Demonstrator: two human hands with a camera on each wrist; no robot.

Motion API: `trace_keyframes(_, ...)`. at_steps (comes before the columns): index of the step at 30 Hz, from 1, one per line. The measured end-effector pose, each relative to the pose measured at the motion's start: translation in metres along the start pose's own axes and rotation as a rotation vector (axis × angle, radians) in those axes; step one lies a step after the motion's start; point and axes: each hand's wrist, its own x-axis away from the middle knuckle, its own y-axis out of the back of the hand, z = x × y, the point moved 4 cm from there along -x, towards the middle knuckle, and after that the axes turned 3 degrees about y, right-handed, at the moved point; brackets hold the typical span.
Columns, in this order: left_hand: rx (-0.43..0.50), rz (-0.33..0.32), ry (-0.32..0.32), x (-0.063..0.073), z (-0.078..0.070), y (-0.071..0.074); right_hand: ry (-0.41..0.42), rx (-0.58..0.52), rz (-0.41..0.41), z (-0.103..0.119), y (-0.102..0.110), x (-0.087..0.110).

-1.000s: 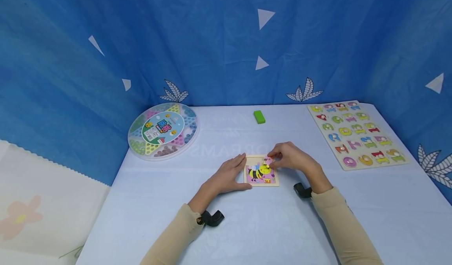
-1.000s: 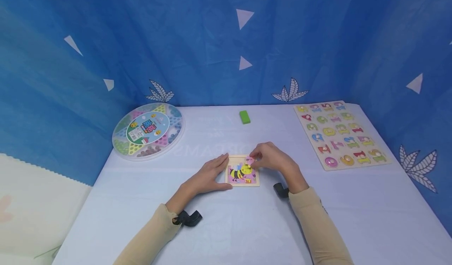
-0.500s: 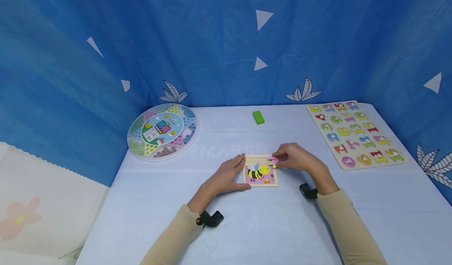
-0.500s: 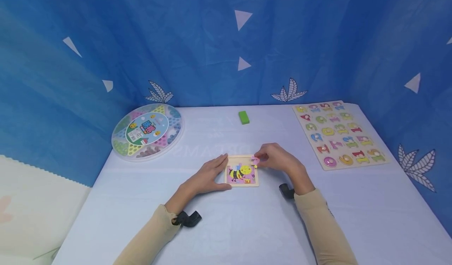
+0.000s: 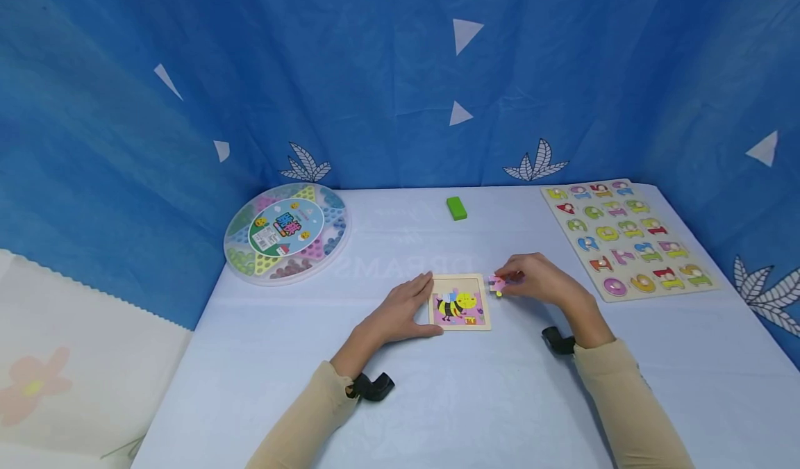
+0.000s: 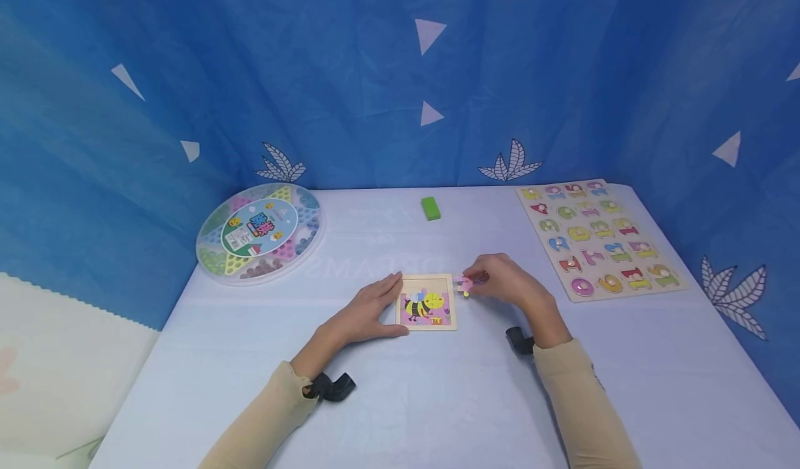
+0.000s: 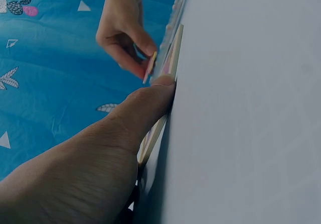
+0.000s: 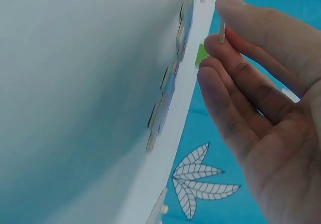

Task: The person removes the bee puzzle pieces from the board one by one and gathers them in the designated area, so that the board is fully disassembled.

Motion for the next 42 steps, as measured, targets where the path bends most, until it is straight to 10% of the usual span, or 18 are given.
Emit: trace_keyframes(42,-0.016,0.004,0.008,-0.001,0.002,-0.004,-0.267,-0.086,-0.012,-0.074,0.027,0.047)
